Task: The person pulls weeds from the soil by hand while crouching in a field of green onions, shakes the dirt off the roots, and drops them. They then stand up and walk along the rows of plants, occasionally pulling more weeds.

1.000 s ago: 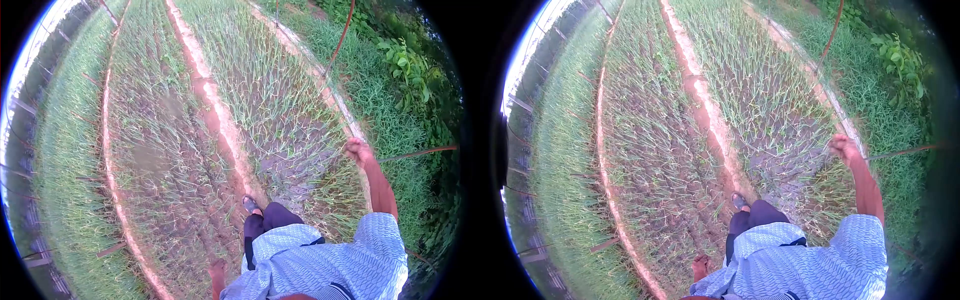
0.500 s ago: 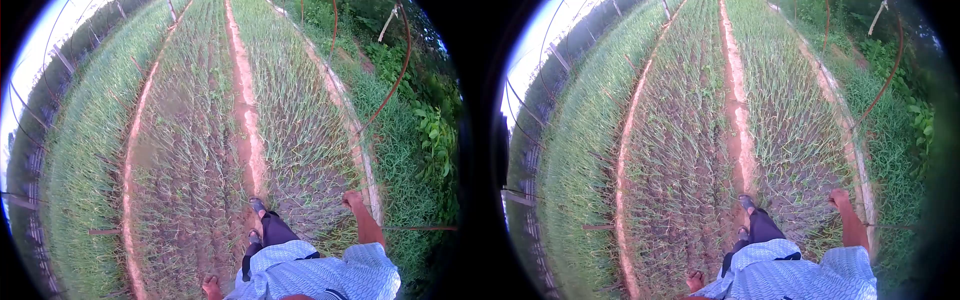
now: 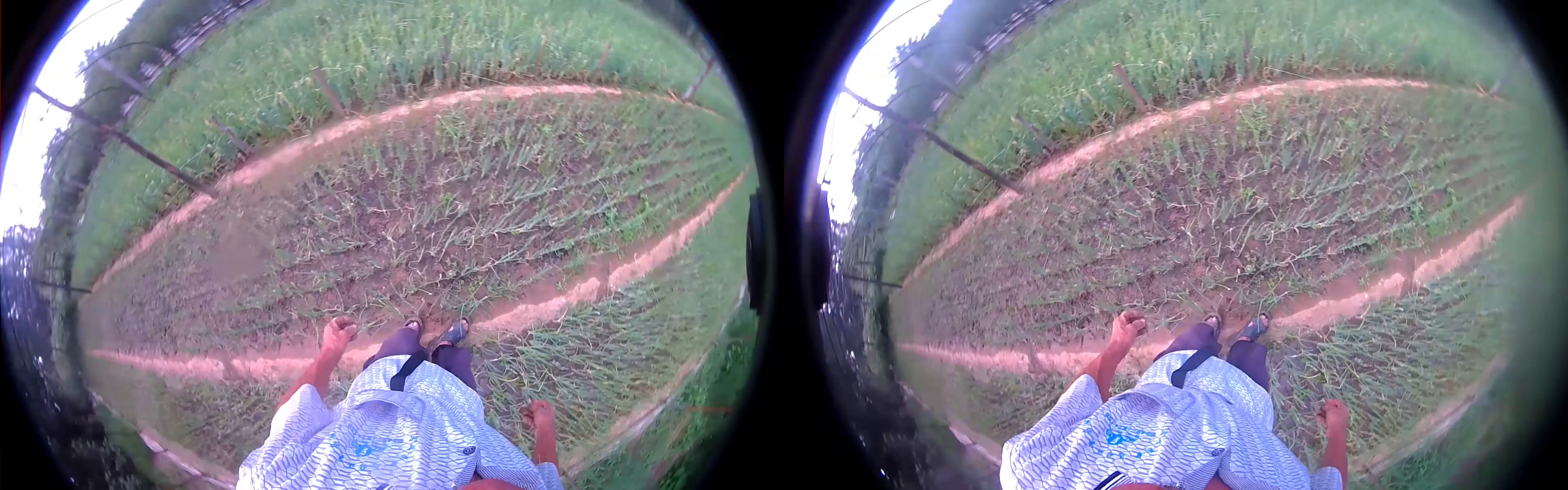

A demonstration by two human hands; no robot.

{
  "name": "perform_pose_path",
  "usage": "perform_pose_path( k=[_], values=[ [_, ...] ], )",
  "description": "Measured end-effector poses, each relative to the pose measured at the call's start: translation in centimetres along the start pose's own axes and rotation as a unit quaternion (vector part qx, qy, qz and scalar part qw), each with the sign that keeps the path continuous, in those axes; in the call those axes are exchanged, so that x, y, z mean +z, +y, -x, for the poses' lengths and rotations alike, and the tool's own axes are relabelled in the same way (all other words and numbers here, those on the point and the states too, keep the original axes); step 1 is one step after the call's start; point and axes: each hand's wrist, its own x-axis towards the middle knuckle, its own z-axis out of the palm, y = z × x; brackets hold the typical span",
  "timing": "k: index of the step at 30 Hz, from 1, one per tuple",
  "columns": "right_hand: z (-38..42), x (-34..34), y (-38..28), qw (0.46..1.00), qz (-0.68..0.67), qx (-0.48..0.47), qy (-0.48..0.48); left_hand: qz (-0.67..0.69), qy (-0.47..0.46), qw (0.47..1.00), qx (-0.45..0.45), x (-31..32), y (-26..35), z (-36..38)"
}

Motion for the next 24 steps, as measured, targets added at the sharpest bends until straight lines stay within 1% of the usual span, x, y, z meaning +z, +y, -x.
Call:
perform_pose_path(
  k=[1, 2, 3, 4, 6, 7, 8, 9, 11, 12, 14, 15, 18, 19, 21, 22, 23, 24],
  values=[
    [0.4, 0.7, -1.8, 0.999, -0.036, 0.024, 0.033, 0.002, 0.027, 0.999, 0.034, 0.0, -1.0, 0.0],
    [-1.1, 0.7, -2.5, 0.998, 0.034, 0.034, 0.049, -0.005, 0.050, 0.997, 0.064, 0.0, -2.2, -0.2],
    [-2.5, -0.4, -2.6, 0.999, 0.032, 0.034, -0.007, -0.044, 0.084, 0.989, 0.112, 0.3, -3.1, -0.1],
    [-3.2, 0.0, -4.4, 0.997, 0.026, 0.040, -0.059, -0.091, 0.114, 0.977, 0.154, 0.9, -3.2, 0.2],
    [-5.2, 2.3, -8.3, 0.989, 0.123, -0.016, -0.083, -0.145, 0.123, 0.963, 0.192, 2.3, -2.4, 1.7],
    [-4.0, 4.1, -10.6, 0.981, 0.166, -0.046, -0.092, -0.140, 0.106, 0.967, 0.183, 3.2, -1.2, 2.8],
    [-2.3, 5.7, -12.7, 0.971, 0.206, -0.076, -0.098, -0.134, 0.085, 0.972, 0.175, 4.2, 0.1, 3.8],
    [-1.0, 6.9, -14.7, 0.958, 0.245, -0.106, -0.101, -0.087, 0.087, 0.977, 0.172, 5.5, 1.0, 5.0],
    [-3.1, 8.6, -17.1, 0.970, 0.210, -0.079, -0.094, -0.008, 0.077, 0.981, 0.179, 8.1, 0.4, 5.7],
    [-3.9, 9.7, -18.9, 0.960, 0.245, -0.085, -0.104, 0.023, 0.066, 0.980, 0.188, 8.9, -0.2, 5.5],
    [-5.2, 12.0, -21.5, 0.938, 0.310, -0.097, -0.122, 0.069, 0.070, 0.973, 0.209, 9.1, 1.9, 6.7],
    [-4.6, 14.0, -22.0, 0.958, 0.245, -0.104, -0.104, 0.051, 0.096, 0.969, 0.223, 8.3, 3.2, 7.6],
    [-6.7, 17.6, -25.3, 0.906, 0.360, -0.094, -0.204, 0.035, 0.260, 0.924, 0.278, 6.3, 2.9, 9.2],
    [-7.1, 19.0, -25.9, 0.913, 0.346, -0.089, -0.199, 0.012, 0.308, 0.904, 0.297, 5.9, 2.5, 9.7],
    [-4.5, 22.5, -27.0, 0.871, 0.431, -0.158, -0.177, -0.008, 0.353, 0.888, 0.294, 5.3, 1.9, 11.2],
    [-4.3, 23.8, -27.2, 0.883, 0.403, -0.160, -0.178, -0.022, 0.372, 0.879, 0.298, 4.8, 2.0, 11.7],
    [-4.0, 25.1, -27.3, 0.895, 0.374, -0.162, -0.181, -0.006, 0.398, 0.870, 0.290, 4.6, 2.4, 12.5],
    [-4.0, 26.2, -27.4, 0.895, 0.370, -0.168, -0.185, 0.002, 0.397, 0.873, 0.282, 4.5, 2.6, 12.7]
  ],
)
